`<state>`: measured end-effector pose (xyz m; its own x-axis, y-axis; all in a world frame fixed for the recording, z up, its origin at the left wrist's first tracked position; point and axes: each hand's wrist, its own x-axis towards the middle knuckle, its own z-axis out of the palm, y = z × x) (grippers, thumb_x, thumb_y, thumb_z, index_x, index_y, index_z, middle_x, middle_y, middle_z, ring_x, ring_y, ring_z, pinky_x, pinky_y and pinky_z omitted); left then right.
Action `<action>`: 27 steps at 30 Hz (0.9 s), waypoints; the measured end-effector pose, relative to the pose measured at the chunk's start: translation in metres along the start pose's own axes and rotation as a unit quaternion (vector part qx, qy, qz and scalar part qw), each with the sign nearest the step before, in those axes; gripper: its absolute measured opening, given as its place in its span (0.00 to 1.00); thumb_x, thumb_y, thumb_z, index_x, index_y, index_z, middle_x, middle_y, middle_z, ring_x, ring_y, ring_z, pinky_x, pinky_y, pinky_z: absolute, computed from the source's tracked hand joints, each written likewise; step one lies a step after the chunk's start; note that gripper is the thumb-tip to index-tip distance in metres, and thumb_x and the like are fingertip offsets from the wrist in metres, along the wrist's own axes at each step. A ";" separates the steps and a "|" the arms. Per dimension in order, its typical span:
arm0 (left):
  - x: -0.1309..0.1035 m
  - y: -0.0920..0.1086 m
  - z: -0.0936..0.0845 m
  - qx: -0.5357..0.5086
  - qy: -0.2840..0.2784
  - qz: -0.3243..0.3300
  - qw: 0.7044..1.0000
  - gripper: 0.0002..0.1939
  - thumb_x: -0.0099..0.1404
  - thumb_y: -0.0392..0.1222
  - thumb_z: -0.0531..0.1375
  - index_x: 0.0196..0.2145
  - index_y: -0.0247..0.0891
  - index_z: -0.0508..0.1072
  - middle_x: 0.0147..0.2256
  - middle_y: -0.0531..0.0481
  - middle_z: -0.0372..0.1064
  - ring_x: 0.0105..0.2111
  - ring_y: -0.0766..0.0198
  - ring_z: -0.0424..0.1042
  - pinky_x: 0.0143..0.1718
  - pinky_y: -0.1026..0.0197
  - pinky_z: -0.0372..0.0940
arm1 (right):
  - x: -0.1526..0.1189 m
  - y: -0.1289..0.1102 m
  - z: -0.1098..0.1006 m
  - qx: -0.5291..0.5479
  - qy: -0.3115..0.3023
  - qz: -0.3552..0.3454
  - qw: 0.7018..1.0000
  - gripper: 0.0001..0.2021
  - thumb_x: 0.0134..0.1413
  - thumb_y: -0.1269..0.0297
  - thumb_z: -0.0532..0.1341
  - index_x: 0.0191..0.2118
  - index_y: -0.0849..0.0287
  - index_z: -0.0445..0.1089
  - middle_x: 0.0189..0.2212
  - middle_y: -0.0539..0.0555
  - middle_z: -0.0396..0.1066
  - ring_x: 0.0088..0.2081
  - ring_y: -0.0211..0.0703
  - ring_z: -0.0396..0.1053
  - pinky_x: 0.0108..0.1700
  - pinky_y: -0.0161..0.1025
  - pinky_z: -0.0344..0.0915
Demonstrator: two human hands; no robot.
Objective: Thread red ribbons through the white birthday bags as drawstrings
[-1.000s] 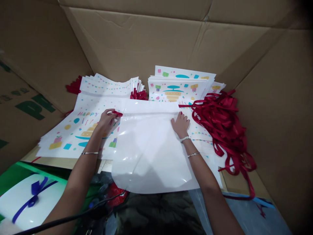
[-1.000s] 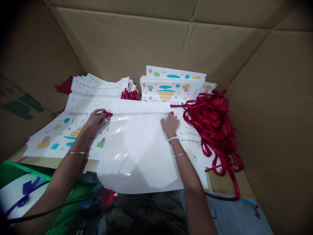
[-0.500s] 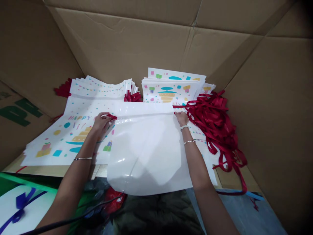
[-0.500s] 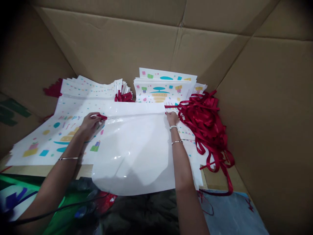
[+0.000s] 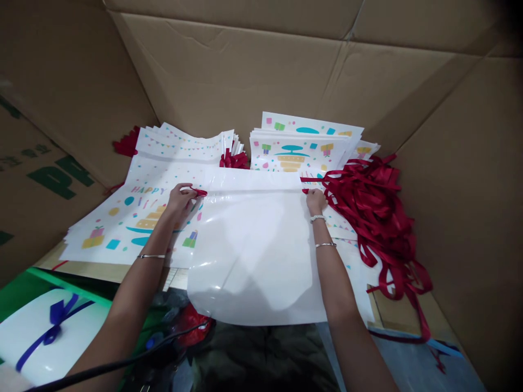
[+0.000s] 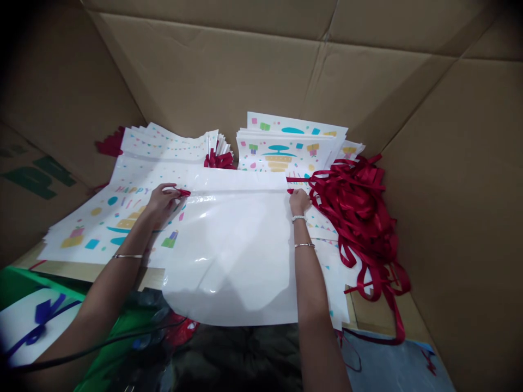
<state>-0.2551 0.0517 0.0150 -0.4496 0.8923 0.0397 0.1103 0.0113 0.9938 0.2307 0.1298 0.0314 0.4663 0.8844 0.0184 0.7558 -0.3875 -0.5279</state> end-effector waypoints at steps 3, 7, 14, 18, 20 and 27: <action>-0.004 0.006 0.000 -0.003 0.002 -0.009 1.000 0.27 0.51 0.39 0.69 0.51 0.39 0.73 0.31 0.50 0.75 0.23 0.67 0.70 0.19 0.72 0.55 | -0.011 -0.004 -0.001 0.000 0.058 -0.093 0.994 0.25 0.71 0.56 0.54 0.64 0.64 0.70 0.57 0.67 0.70 0.59 0.62 0.65 0.60 0.52 0.60; -0.007 0.012 0.001 -0.007 0.009 -0.022 1.000 0.25 0.52 0.38 0.69 0.49 0.38 0.73 0.31 0.49 0.74 0.22 0.67 0.68 0.19 0.71 0.55 | -0.028 -0.009 0.001 -0.076 0.012 -0.362 0.929 0.24 0.70 0.50 0.56 0.65 0.53 0.71 0.59 0.61 0.68 0.58 0.57 0.62 0.60 0.49 0.58; -0.002 0.020 -0.005 0.018 -0.017 -0.039 0.999 0.19 0.51 0.35 0.65 0.44 0.36 0.76 0.24 0.50 0.73 0.17 0.66 0.64 0.18 0.68 0.54 | -0.031 -0.009 0.006 -0.131 -0.046 -0.353 0.925 0.23 0.71 0.43 0.54 0.63 0.41 0.74 0.61 0.55 0.66 0.58 0.56 0.60 0.60 0.52 0.58; -0.004 0.029 -0.009 0.019 -0.011 -0.060 0.998 0.11 0.48 0.34 0.67 0.33 0.34 0.76 0.20 0.49 0.70 0.17 0.66 0.64 0.19 0.67 0.56 | -0.030 -0.009 0.006 -0.124 -0.047 -0.347 0.928 0.24 0.71 0.42 0.53 0.63 0.40 0.74 0.62 0.55 0.65 0.58 0.56 0.60 0.60 0.53 0.58; -0.004 0.031 -0.012 0.020 0.002 -0.073 0.997 0.11 0.47 0.34 0.67 0.31 0.34 0.76 0.20 0.49 0.70 0.17 0.66 0.65 0.20 0.66 0.58 | -0.030 -0.009 0.006 -0.125 -0.047 -0.345 0.929 0.24 0.71 0.42 0.53 0.64 0.40 0.73 0.62 0.56 0.65 0.58 0.57 0.60 0.60 0.54 0.58; 0.005 0.024 -0.030 0.050 -0.037 -0.050 0.997 0.10 0.50 0.38 0.68 0.33 0.34 0.79 0.19 0.47 0.70 0.16 0.65 0.63 0.18 0.64 0.53 | -0.030 -0.009 0.006 -0.122 -0.053 -0.337 0.932 0.23 0.70 0.41 0.54 0.63 0.38 0.73 0.62 0.53 0.65 0.59 0.56 0.60 0.60 0.54 0.58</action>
<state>-0.2808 0.0427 0.0422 -0.3971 0.9151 -0.0696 0.1576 0.1427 0.9771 0.2074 0.1081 0.0308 -0.1911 0.9639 0.1856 0.9486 0.2300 -0.2176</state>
